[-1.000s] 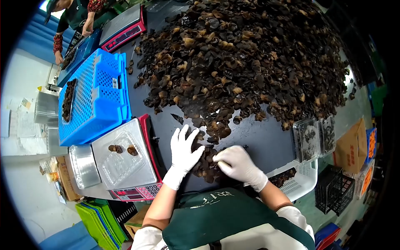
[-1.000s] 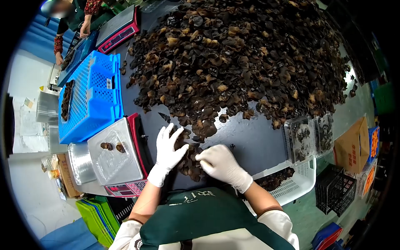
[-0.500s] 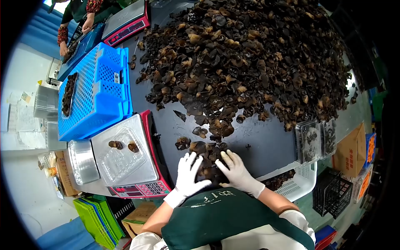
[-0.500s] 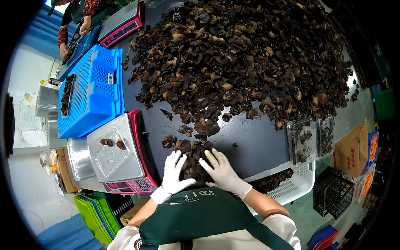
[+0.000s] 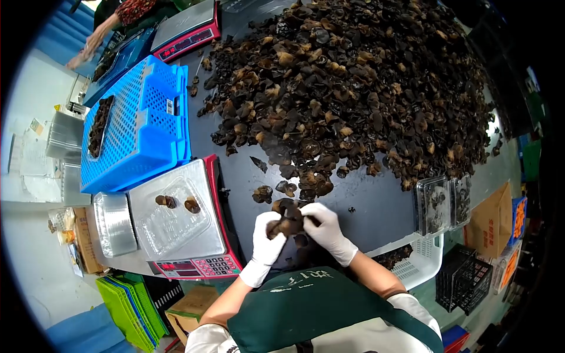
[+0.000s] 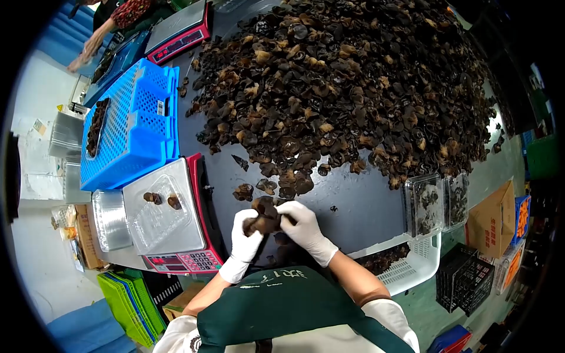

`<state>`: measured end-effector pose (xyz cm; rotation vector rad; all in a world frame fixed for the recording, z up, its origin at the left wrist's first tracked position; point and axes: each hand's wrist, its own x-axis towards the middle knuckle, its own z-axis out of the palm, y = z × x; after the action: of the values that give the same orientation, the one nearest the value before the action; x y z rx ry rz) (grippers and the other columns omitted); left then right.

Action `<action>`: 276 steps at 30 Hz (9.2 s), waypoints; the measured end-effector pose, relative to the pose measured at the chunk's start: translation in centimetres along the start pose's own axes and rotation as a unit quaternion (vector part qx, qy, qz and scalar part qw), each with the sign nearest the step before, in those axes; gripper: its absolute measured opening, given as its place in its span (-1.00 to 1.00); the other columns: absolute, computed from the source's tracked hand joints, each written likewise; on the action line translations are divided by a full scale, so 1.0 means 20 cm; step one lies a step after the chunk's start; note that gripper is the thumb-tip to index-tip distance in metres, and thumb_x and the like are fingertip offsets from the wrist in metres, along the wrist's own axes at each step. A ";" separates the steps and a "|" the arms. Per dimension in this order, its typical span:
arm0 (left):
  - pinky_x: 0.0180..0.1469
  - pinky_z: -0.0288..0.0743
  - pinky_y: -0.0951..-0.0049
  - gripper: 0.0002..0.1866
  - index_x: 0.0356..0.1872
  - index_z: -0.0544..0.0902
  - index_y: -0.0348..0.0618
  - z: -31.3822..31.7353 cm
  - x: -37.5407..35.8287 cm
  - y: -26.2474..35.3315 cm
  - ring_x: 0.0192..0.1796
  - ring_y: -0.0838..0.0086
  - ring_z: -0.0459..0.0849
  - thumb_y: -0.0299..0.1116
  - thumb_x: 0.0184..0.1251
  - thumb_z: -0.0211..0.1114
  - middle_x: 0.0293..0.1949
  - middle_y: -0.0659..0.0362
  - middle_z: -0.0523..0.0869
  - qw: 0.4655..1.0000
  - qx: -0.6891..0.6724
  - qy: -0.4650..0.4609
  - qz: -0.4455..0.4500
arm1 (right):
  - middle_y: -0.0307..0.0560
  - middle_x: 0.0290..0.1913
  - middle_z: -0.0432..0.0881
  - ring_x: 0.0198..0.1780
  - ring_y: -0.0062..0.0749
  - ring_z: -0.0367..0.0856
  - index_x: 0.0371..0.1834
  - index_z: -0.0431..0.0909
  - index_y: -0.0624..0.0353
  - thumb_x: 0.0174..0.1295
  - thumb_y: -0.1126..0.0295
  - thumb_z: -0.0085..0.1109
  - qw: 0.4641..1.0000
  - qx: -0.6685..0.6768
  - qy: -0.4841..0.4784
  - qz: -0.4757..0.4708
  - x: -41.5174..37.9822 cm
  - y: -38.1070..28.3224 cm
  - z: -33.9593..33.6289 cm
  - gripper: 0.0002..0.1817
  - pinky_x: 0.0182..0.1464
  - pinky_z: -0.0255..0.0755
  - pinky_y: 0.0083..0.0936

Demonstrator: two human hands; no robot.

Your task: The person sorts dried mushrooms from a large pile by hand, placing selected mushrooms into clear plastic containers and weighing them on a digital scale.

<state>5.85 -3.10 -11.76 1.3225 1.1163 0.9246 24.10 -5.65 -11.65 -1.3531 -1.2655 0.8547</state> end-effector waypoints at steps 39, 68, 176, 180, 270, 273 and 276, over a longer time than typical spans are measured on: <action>0.26 0.38 0.09 0.06 0.41 0.29 -0.25 -1.14 0.04 0.45 0.22 0.00 0.47 -0.09 -0.21 0.57 0.22 -0.13 0.42 0.841 0.485 0.197 0.135 | -0.06 0.21 0.46 0.29 -0.01 0.27 0.23 0.51 -0.05 0.07 0.13 0.23 0.918 -0.092 -0.275 -0.270 0.62 -0.60 1.04 -0.42 0.31 0.11 -0.02; 0.41 0.13 -0.09 -0.40 0.22 0.56 0.14 -0.07 0.33 0.11 0.37 -0.25 0.23 -0.20 0.03 0.36 0.38 -0.17 0.30 0.853 0.464 -0.155 0.180 | 0.07 0.34 0.38 0.36 0.23 0.22 0.23 0.52 -0.01 0.03 0.12 0.36 0.915 -0.395 -0.032 -0.071 0.04 -0.12 -0.13 -0.38 0.36 0.08 0.13; 0.38 0.16 -0.03 0.08 0.30 0.48 -0.10 -1.27 0.07 0.64 0.33 -0.07 0.34 0.22 -0.38 0.60 0.30 -0.10 0.42 0.839 0.524 0.046 0.142 | -0.24 -0.31 0.59 -0.10 -0.31 0.52 -0.11 0.63 -0.01 0.08 0.29 0.28 0.906 -0.212 -0.237 -0.281 0.70 -0.58 0.64 -0.73 0.12 0.23 -0.27; 0.39 0.09 -0.08 0.06 0.28 0.50 -0.09 -1.20 0.10 0.67 0.31 -0.11 0.33 0.26 -0.35 0.57 0.29 -0.09 0.41 0.815 0.550 0.061 0.173 | -0.28 -0.25 0.57 -0.03 -0.35 0.48 -0.07 0.60 -0.02 0.03 0.32 0.29 0.861 -0.296 -0.238 -0.339 0.70 -0.56 0.71 -0.66 0.15 0.19 -0.26; -0.02 0.55 0.40 -0.72 0.00 0.62 -0.14 -1.45 -0.28 0.40 -0.12 0.29 0.68 -0.49 0.25 0.26 -0.17 0.08 0.66 0.832 0.307 0.460 0.040 | -0.04 -0.03 0.59 0.04 -0.11 0.51 -0.10 0.59 0.07 -0.13 0.55 0.30 0.839 -0.399 0.083 -0.360 1.03 -0.48 0.61 -0.59 0.10 0.36 -0.19; 0.05 0.53 0.37 -0.75 -0.02 0.62 -0.16 -1.47 -0.28 0.41 -0.04 0.23 0.66 -0.51 0.29 0.21 -0.12 0.05 0.66 0.817 0.327 0.474 0.032 | -0.03 0.14 0.52 0.18 -0.10 0.43 0.23 0.47 0.06 -0.03 0.50 0.32 0.854 -0.441 0.054 -0.271 0.97 -0.37 0.50 -0.37 0.22 0.31 -0.21; 0.02 0.53 0.36 -0.74 -0.01 0.61 -0.14 -1.46 -0.26 0.38 -0.07 0.21 0.66 -0.46 0.29 0.22 -0.15 0.04 0.64 0.821 0.322 0.470 0.031 | -0.03 -0.23 0.69 -0.25 -0.38 0.66 0.22 0.51 0.17 0.23 0.41 0.20 0.959 -0.238 -0.124 -0.091 0.85 -0.44 0.47 -0.55 -0.15 0.52 -0.49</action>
<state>-22.87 -0.32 -1.57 1.4379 2.3203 1.3770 16.31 11.90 -2.45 -1.4992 -1.8486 0.6252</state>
